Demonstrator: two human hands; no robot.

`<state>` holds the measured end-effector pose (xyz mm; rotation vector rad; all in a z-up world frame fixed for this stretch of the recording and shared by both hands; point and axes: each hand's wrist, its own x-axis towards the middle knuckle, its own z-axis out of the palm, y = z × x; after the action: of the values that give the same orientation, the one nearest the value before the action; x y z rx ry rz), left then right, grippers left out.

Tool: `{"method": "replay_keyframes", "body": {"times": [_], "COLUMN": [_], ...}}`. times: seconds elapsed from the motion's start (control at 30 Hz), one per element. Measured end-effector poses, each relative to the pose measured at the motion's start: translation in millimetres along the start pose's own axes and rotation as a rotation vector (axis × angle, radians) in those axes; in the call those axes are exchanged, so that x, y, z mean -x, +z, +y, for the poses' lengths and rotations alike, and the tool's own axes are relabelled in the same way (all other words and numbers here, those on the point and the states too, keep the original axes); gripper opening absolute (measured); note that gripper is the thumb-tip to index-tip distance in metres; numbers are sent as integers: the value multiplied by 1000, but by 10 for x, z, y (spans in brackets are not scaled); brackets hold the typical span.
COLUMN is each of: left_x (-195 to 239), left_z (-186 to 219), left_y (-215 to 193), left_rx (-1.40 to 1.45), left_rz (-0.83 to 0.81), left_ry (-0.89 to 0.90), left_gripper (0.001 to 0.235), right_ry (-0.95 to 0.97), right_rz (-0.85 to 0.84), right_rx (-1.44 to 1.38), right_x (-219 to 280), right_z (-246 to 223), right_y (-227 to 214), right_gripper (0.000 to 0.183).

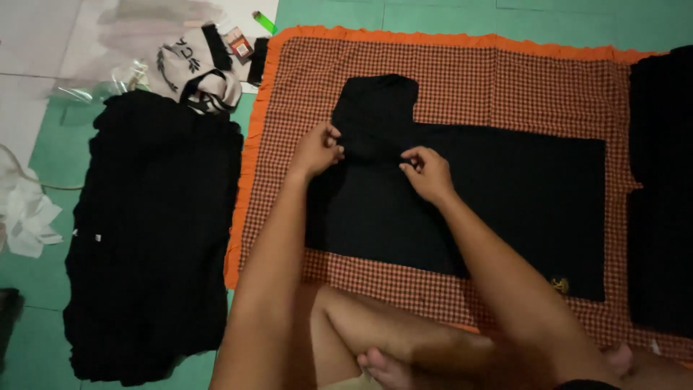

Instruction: The person sits on the floor and folds a black t-shirt by hand on a checkered mat. They smooth the fabric, fold the sleeves and sides inward, and then fold the shirt into a compact rectangular shape.

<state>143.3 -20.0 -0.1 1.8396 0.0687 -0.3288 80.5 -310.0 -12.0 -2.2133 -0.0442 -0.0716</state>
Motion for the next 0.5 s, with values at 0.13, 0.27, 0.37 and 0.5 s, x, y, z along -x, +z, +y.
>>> {"method": "replay_keyframes", "body": {"times": [0.13, 0.27, 0.37, 0.5], "left_x": [760, 1404, 1604, 1723], "left_z": [320, 412, -17, -597], "left_y": [-280, -460, -519, -483], "left_rx": [-20, -244, -374, -562], "left_rz": [-67, -117, -153, -213], "left_ry": [25, 178, 272, 477], "left_gripper": [39, 22, 19, 15], "right_ry": [-73, -230, -317, -415], "right_rz": [-135, -284, -374, -464], "right_rx": [48, 197, 311, 497], "right_x": [345, 781, 1057, 1329], "right_z": [-554, -701, -639, -371], "right_y": [-217, -180, -65, 183], "right_gripper": [20, 17, 15, 20]}}
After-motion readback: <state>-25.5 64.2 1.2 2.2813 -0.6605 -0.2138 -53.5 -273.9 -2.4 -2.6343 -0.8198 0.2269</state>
